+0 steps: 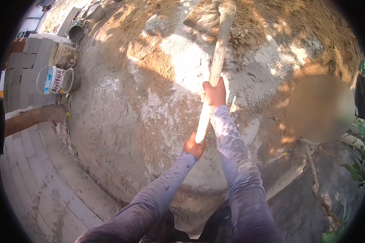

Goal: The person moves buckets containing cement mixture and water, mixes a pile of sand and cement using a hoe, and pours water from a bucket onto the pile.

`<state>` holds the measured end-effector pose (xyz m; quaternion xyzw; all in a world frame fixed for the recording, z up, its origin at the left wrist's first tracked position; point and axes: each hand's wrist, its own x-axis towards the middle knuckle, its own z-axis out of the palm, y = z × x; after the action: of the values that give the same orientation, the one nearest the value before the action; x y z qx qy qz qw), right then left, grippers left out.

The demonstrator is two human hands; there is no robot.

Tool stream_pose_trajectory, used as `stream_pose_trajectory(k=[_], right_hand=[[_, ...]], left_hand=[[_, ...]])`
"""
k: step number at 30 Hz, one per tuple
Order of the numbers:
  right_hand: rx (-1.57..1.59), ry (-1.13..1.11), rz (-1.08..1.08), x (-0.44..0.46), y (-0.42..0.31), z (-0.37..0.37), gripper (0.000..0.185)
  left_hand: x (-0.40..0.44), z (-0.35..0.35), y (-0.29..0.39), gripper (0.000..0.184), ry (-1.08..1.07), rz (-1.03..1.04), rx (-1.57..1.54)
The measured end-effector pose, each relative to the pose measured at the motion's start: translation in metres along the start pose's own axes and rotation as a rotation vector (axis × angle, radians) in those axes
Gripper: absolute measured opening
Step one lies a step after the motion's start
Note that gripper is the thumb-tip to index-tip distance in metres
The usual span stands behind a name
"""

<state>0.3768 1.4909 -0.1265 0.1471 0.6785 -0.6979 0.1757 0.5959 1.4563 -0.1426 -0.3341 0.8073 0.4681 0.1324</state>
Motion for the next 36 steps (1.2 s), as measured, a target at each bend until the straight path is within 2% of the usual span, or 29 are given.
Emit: stream_pose_trajectory(k=[1, 2, 3, 4, 6, 7, 8, 10, 12, 13, 14, 16, 18, 20, 23, 25, 26, 27, 28, 29, 31, 33, 34, 36], right_hand=[[0.079, -0.039, -0.039, 0.006, -0.010, 0.009, 0.036], [-0.034, -0.057, -0.043, 0.021, -0.029, 0.019, 0.043], [0.035, -0.174, -0.062, 0.037, -0.054, 0.029, 0.054], [-0.039, -0.145, -0.136, 0.063, -0.069, 0.043, 0.062], [-0.182, -0.220, -0.209, 0.093, -0.100, 0.054, 0.065], [-0.336, -0.190, -0.209, 0.110, -0.097, 0.057, 0.068], [-0.487, -0.155, -0.206, 0.127, -0.091, 0.058, 0.071], [-0.688, -0.143, -0.189, 0.150, -0.103, 0.052, 0.076], [-0.783, -0.198, -0.111, 0.160, -0.105, 0.044, 0.082], [-0.974, -0.163, -0.140, 0.148, -0.107, 0.045, 0.085], [-0.980, -0.132, -0.137, 0.139, -0.105, 0.041, 0.084], [-0.995, -0.090, -0.137, 0.125, -0.100, 0.043, 0.084], [-0.894, -0.112, -0.116, 0.125, -0.097, 0.039, 0.081], [-0.925, 0.012, -0.185, 0.138, -0.084, 0.047, 0.077], [-0.442, -0.106, 0.052, 0.128, -0.077, 0.046, 0.076], [-0.323, -0.167, 0.150, 0.101, -0.039, 0.040, 0.071], [-0.365, -0.103, 0.132, 0.086, -0.007, 0.036, 0.062], [-0.386, -0.046, 0.127, 0.057, 0.010, 0.033, 0.053], [-0.256, 0.009, 0.119, 0.054, 0.082, 0.029, 0.048], [-0.141, 0.010, 0.302, 0.008, 0.059, 0.031, 0.043], [-0.163, -0.016, 0.281, -0.021, 0.086, 0.026, 0.039], [-0.096, -0.044, 0.227, -0.027, 0.064, 0.025, 0.039], [-0.069, -0.063, 0.191, -0.022, 0.049, 0.025, 0.039], [-0.065, -0.039, -0.071, 0.028, 0.030, 0.030, 0.035]], left_hand=[[0.005, 0.003, -0.004, 0.027, 0.041, 0.009, -0.066], [0.025, -0.012, 0.015, 0.028, 0.067, 0.080, 0.034], [0.053, -0.022, 0.029, 0.029, 0.090, 0.145, 0.110], [0.085, -0.038, 0.056, 0.032, 0.092, 0.179, 0.145], [0.148, -0.068, 0.129, 0.037, 0.126, 0.222, 0.220], [0.174, -0.078, 0.164, 0.044, 0.129, 0.233, 0.223], [0.195, -0.082, 0.200, 0.054, 0.112, 0.164, 0.079], [0.256, -0.068, 0.210, 0.059, -0.018, 0.406, 0.157], [0.261, -0.050, 0.202, 0.067, -0.092, 0.227, -0.002], [0.259, -0.039, 0.196, 0.067, -0.114, 0.172, -0.016], [0.256, -0.030, 0.191, 0.067, -0.134, 0.117, -0.030], [0.238, -0.021, 0.165, 0.058, -0.117, 0.071, 0.096], [0.193, -0.008, 0.141, 0.045, 0.031, 0.137, 0.105], [0.127, -0.013, 0.119, 0.037, 0.056, 0.227, 0.135], [0.059, -0.019, 0.066, 0.034, -0.093, 0.035, 0.108], [0.023, -0.027, 0.026, 0.032, -0.159, -0.097, 0.059], [0.009, -0.031, 0.011, 0.031, -0.183, -0.173, -0.006], [-0.008, -0.024, -0.026, 0.031, -0.197, -0.170, 0.101], [-0.028, -0.018, -0.064, 0.031, -0.212, -0.173, 0.215], [-0.051, -0.013, -0.085, 0.032, -0.202, -0.170, 0.168], [-0.076, -0.002, -0.096, 0.033, -0.201, -0.202, 0.118], [-0.087, 0.010, -0.094, 0.034, -0.186, -0.239, 0.118], [-0.073, 0.013, -0.093, 0.035, -0.151, -0.187, 0.111], [-0.016, 0.004, -0.066, 0.033, -0.080, -0.085, 0.112]])
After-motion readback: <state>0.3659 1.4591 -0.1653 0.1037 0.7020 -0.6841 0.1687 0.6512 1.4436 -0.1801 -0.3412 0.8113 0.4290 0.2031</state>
